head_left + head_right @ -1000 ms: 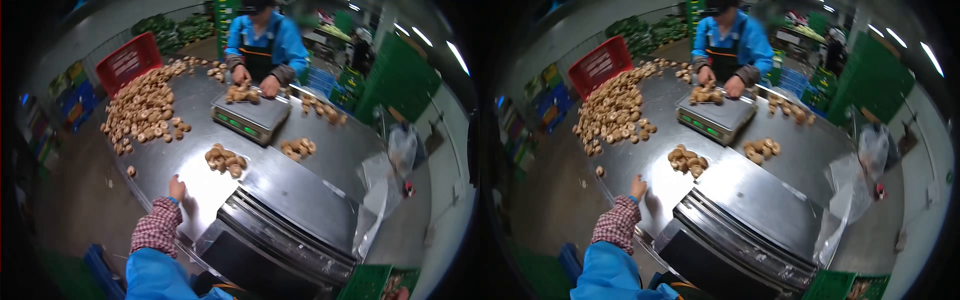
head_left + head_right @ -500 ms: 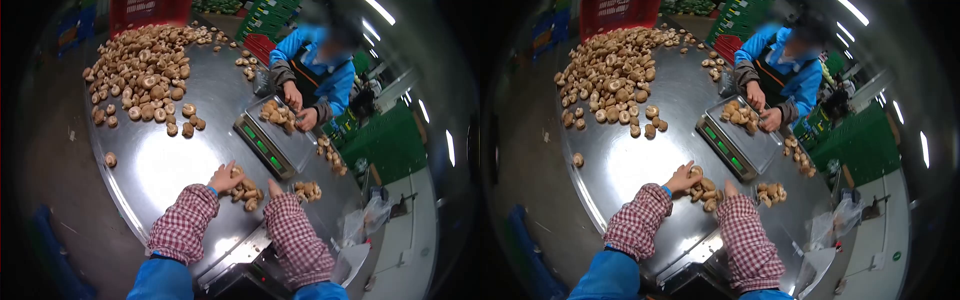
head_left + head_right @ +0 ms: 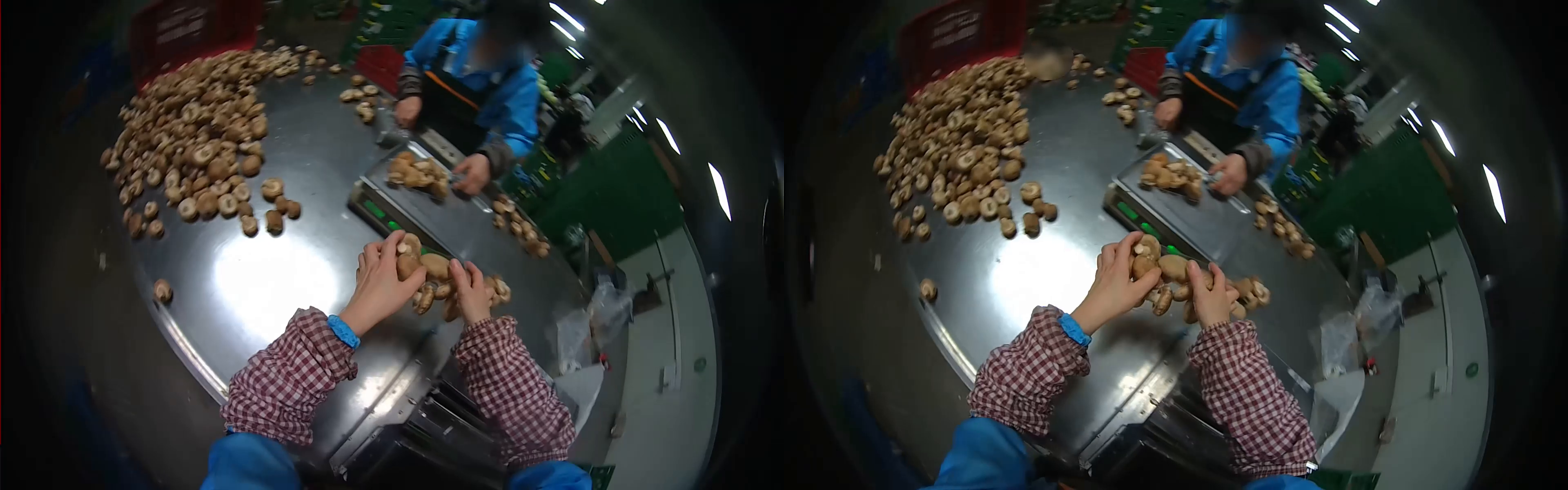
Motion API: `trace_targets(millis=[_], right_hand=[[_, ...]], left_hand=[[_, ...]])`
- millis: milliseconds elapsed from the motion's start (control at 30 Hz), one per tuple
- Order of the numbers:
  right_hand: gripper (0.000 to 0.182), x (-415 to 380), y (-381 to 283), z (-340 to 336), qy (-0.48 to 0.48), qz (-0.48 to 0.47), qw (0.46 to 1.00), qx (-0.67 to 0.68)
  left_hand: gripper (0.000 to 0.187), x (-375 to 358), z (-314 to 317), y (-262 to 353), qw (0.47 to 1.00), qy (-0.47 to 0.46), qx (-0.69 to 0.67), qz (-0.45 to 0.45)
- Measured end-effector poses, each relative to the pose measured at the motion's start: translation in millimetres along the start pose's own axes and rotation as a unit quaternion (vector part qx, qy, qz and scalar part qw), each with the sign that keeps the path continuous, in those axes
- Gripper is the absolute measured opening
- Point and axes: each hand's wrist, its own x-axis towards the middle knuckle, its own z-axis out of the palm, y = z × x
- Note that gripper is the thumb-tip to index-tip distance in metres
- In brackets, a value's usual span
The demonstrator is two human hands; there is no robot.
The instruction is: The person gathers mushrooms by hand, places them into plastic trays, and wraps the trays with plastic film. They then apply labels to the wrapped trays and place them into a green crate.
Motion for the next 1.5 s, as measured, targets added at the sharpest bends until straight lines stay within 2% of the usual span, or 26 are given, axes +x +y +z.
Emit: trace_targets(millis=[67, 200, 333, 367, 467, 533, 567, 633, 700, 733, 800, 833, 933, 1000, 1067, 1100, 1133, 1167, 1200, 1233, 1267, 1300, 1367, 1400, 1467, 1500], right_hand=[[0.085, -20.9, 12.0, -57.4, 0.03, 0.026, 0.999, -0.02], [0.091, -64.8, 111.9, -151.2, 0.063, 0.112, 0.991, 0.029], [0.097, -112.3, 228.7, -211.9, 0.07, 0.227, 0.97, -0.058], [0.1, -140.1, 202.1, -221.0, 0.057, 0.264, 0.955, -0.122], [0.098, -157.2, 214.2, -231.6, 0.063, 0.266, 0.957, -0.099], [0.097, -158.1, 223.7, -239.0, 0.046, 0.244, 0.963, -0.104], [0.093, -161.3, 232.5, -242.7, 0.056, 0.209, 0.972, -0.091], [0.089, -161.1, 247.0, -251.5, 0.065, 0.166, 0.981, -0.07], [0.078, -167.7, 268.1, -247.7, 0.103, 0.012, 0.994, -0.021], [0.078, -170.0, 279.4, -236.5, 0.096, 0.012, 0.995, -0.013], [0.071, -165.0, 289.6, -217.1, 0.11, -0.081, 0.991, -0.007], [0.064, -164.8, 290.7, -212.3, 0.129, -0.085, 0.987, -0.044], [0.061, -166.7, 285.4, -214.0, 0.124, -0.081, 0.988, -0.034], [0.06, -168.8, 288.5, -218.6, 0.129, -0.084, 0.988, 0.001], [0.061, -179.0, 292.1, -235.0, 0.143, -0.084, 0.985, 0.052], [0.054, -190.5, 308.7, -242.2, 0.202, -0.131, 0.968, 0.067], [0.045, -220.4, 301.6, -265.2, 0.185, -0.102, 0.977, 0.018], [0.037, -253.2, 295.8, -287.0, 0.166, -0.07, 0.983, -0.031], [0.023, -272.1, 317.2, -290.0, 0.21, -0.07, 0.966, -0.131], [0.022, -291.1, 317.8, -285.6, 0.246, -0.023, 0.945, -0.215], [0.029, -298.9, 327.8, -275.6, 0.225, 0.009, 0.935, -0.275], [0.033, -300.3, 327.2, -263.2, 0.212, 0.008, 0.933, -0.292], [0.041, -296.5, 321.7, -253.3, 0.209, 0.006, 0.926, -0.314], [0.041, -287.9, 303.1, -245.1, 0.172, 0.019, 0.936, -0.307], [0.036, -277.3, 301.7, -236.3, 0.17, -0.035, 0.93, -0.323], [0.036, -278.3, 304.0, -236.5, 0.171, -0.035, 0.93, -0.324]], left_hand=[[0.069, -7.8, 21.1, 47.1, 0.997, -0.074, 0.011, 0.023], [0.07, -57.0, 119.9, 92.3, 0.981, -0.174, 0.024, 0.086], [0.074, -127.1, 211.9, 104.5, 0.938, -0.341, 0.056, 0.02], [0.074, -137.8, 220.5, 110.2, 0.935, -0.349, 0.066, 0.028], [0.077, -160.9, 236.1, 114.8, 0.907, -0.401, 0.127, -0.005], [0.087, -154.0, 240.5, 111.3, 0.877, -0.462, 0.106, 0.076], [0.092, -144.7, 239.9, 118.6, 0.86, -0.501, -0.021, -0.088], [0.089, -147.8, 219.1, 135.5, 0.878, -0.457, -0.068, -0.125], [0.086, -156.8, 222.6, 127.0, 0.894, -0.392, -0.141, -0.166], [0.086, -166.1, 230.2, 119.7, 0.896, -0.389, -0.133, -0.17], [0.085, -178.3, 249.3, 120.2, 0.933, -0.344, -0.074, -0.072], [0.083, -182.6, 253.1, 119.9, 0.945, -0.325, -0.004, -0.03], [0.078, -192.3, 268.1, 105.2, 0.963, -0.262, 0.056, -0.028], [0.075, -192.9, 256.8, 111.4, 0.963, -0.267, 0.026, -0.04], [0.071, -195.5, 231.9, 115.5, 0.954, -0.243, -0.128, -0.116], [0.067, -202.0, 205.2, 114.6, 0.965, -0.245, -0.08, -0.044], [0.062, -214.2, 171.5, 113.3, 0.968, -0.247, -0.031, 0.027], [0.055, -230.4, 134.5, 125.3, 0.956, -0.226, 0.134, 0.13], [0.048, -242.0, 106.3, 133.7, 0.906, -0.2, 0.294, 0.229], [0.042, -248.6, 93.9, 128.2, 0.882, -0.161, 0.364, 0.253], [0.036, -257.3, 85.7, 122.6, 0.852, -0.123, 0.429, 0.272], [0.035, -259.5, 85.2, 115.0, 0.852, -0.145, 0.447, 0.233], [0.042, -256.2, 97.9, 107.2, 0.855, -0.103, 0.435, 0.262], [0.044, -252.0, 104.4, 107.0, 0.852, -0.097, 0.439, 0.268], [0.045, -237.9, 111.8, 96.5, 0.852, -0.112, 0.449, 0.244], [0.044, -225.2, 113.4, 83.7, 0.882, -0.207, 0.393, 0.159]])
